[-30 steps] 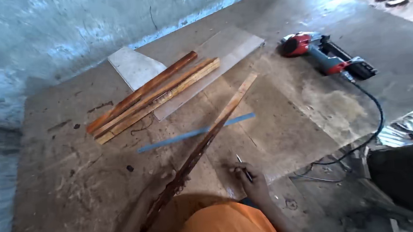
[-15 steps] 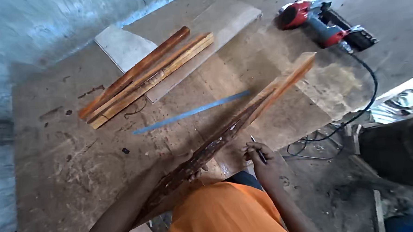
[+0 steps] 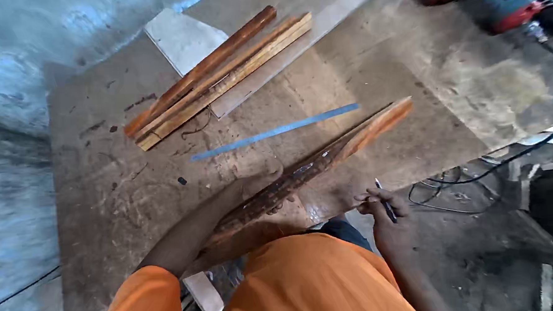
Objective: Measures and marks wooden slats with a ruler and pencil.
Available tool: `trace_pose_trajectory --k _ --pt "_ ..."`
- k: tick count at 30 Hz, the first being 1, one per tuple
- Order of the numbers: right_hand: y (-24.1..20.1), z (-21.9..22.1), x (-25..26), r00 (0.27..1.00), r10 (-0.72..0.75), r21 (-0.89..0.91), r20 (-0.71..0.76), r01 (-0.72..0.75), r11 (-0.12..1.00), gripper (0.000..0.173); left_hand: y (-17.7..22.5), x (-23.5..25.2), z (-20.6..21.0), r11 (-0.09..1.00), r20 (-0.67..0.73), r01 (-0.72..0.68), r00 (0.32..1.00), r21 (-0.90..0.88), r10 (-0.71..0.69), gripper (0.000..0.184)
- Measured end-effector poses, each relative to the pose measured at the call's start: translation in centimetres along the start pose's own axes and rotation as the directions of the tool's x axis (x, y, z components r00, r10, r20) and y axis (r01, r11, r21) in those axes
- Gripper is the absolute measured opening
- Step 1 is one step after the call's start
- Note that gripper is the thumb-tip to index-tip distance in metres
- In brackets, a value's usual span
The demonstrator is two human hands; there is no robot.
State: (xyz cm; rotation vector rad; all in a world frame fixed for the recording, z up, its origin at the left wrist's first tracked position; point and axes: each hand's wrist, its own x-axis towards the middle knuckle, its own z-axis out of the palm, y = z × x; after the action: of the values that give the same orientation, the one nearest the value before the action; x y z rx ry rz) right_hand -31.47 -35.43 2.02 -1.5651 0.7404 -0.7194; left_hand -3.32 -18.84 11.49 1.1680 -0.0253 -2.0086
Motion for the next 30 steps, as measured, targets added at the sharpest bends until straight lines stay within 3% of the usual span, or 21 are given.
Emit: trace_pose_trajectory --k 2,5,7,9,11,13,17,30 --pt "0.2 -0.5 -0.4 1.0 0.013 0.017 -0.014 -0.012 1.0 0.026 0.0 0.5 -0.1 0.998 -0.053 -0.027 0.998 0.058 0.03 0.075" --pt "0.6 -1.1 -0.7 0.999 0.023 0.024 -0.037 -0.022 0.999 0.025 0.1 2.7 -2.9 0.977 0.019 -0.037 0.999 0.209 0.034 0.069" --pt "0.6 -1.3 -0.7 0.999 0.025 0.026 -0.048 -0.024 0.999 0.024 0.5 4.3 -4.0 0.927 0.006 -0.067 0.998 0.368 0.069 0.053" --pt "0.4 -1.6 -0.7 0.999 0.027 0.012 -0.047 -0.027 1.0 0.023 1.3 5.4 -3.1 0.777 -0.125 -0.055 0.978 0.627 0.169 0.044" --pt "0.1 -1.9 -0.5 0.999 0.015 -0.015 -0.042 -0.015 1.0 0.024 1.5 6.7 -2.1 0.489 -0.248 0.066 0.915 0.87 0.318 0.054" --pt "0.3 -2.1 -0.3 0.999 0.008 -0.028 -0.048 -0.009 1.0 0.023 0.9 8.1 -1.1 0.282 -0.324 0.21 0.825 0.936 0.463 0.068" --pt "0.8 -3.1 -0.5 0.996 0.059 -0.049 -0.06 -0.062 0.997 0.024 -2.6 10.3 -1.2 0.074 -0.307 0.352 0.671 0.933 0.675 0.085" --pt "2.0 -4.2 -1.7 0.991 0.131 -0.068 -0.036 -0.133 0.989 0.023 -8.0 11.2 -4.1 0.176 -0.305 0.339 0.378 0.924 0.874 0.068"
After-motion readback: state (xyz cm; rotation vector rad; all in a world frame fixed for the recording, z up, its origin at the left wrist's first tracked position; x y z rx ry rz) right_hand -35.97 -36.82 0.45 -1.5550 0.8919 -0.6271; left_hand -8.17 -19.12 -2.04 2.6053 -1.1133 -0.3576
